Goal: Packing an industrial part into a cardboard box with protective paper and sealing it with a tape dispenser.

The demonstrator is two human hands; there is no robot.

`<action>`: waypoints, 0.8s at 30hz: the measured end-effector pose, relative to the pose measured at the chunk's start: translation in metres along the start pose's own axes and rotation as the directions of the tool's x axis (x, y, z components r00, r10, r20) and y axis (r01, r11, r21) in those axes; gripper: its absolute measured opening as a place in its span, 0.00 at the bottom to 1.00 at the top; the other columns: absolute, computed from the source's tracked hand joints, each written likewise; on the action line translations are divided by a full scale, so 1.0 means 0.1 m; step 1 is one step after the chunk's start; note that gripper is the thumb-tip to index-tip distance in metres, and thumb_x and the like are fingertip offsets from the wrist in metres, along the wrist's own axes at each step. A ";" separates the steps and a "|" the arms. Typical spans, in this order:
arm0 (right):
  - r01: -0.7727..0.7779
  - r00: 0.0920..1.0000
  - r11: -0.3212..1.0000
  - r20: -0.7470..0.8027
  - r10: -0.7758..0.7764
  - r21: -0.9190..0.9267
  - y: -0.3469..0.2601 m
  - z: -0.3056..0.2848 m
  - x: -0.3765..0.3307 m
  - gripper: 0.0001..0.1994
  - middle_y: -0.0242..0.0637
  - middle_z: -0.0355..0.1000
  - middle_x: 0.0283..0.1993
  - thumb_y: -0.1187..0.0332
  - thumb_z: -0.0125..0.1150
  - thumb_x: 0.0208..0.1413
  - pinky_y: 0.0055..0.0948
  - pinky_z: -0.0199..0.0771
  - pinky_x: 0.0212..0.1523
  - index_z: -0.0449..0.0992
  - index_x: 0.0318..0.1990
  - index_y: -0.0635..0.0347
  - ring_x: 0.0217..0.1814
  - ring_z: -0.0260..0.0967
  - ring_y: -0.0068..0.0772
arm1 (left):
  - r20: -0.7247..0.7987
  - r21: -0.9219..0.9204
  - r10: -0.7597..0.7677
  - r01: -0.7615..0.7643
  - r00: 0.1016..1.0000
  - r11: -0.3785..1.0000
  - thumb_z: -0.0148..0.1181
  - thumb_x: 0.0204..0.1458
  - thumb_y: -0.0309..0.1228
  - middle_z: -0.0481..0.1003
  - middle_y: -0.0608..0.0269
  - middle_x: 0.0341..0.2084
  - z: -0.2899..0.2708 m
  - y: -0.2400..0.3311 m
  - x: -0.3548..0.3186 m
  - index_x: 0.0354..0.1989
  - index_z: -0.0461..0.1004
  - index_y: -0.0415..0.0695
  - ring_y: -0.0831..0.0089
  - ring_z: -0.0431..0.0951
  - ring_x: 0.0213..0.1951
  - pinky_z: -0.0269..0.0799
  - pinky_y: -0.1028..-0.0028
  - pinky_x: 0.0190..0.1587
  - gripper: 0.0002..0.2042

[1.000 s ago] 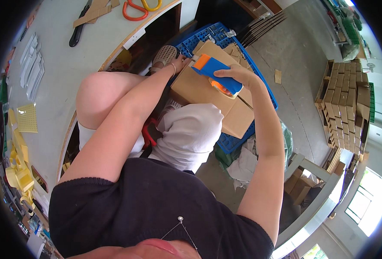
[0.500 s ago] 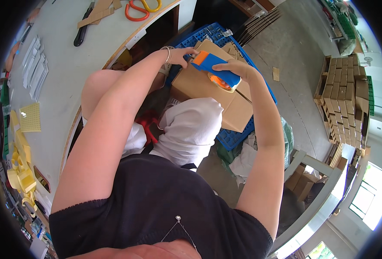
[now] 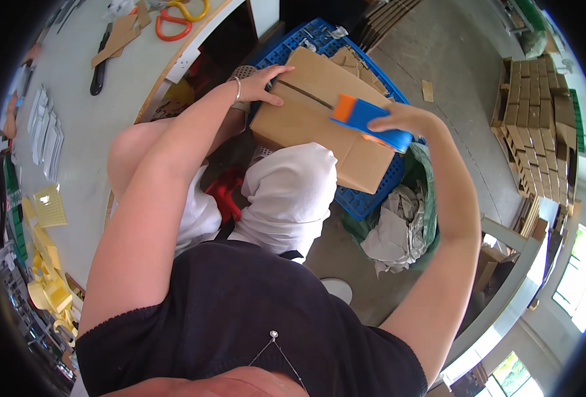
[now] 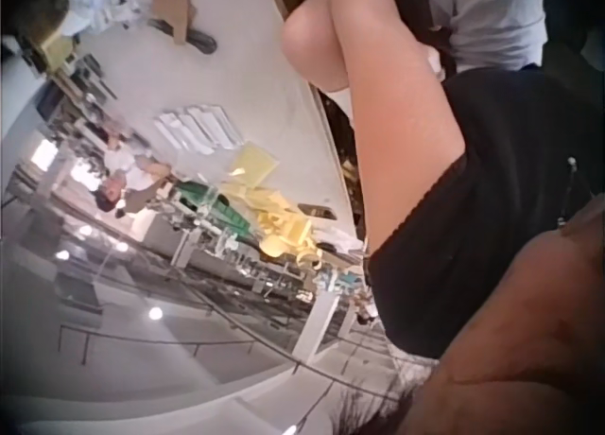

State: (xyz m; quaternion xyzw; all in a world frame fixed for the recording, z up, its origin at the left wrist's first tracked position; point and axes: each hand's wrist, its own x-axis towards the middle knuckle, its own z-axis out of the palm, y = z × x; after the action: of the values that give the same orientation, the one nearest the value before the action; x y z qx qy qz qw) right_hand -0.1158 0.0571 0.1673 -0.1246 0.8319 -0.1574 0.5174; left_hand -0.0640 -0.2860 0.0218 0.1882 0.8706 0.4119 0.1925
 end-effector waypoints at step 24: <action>-0.285 0.959 0.959 -0.005 0.285 -0.008 2.01 0.11 -0.83 0.29 0.45 0.73 0.35 0.53 0.65 0.39 0.31 0.78 0.30 0.70 0.47 0.63 0.27 0.75 0.35 | 0.046 0.693 -0.103 0.043 0.994 0.720 0.27 0.59 0.50 0.39 0.59 0.67 1.62 1.96 1.25 0.66 0.43 0.53 0.62 0.38 0.67 0.36 0.46 0.63 0.28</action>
State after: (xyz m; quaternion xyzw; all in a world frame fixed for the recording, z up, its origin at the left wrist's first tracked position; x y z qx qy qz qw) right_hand -0.0793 0.2711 0.1523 -0.0055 0.8428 -0.0782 0.5325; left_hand -0.0586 -0.0055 0.0588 0.2284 0.9595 0.0424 0.1596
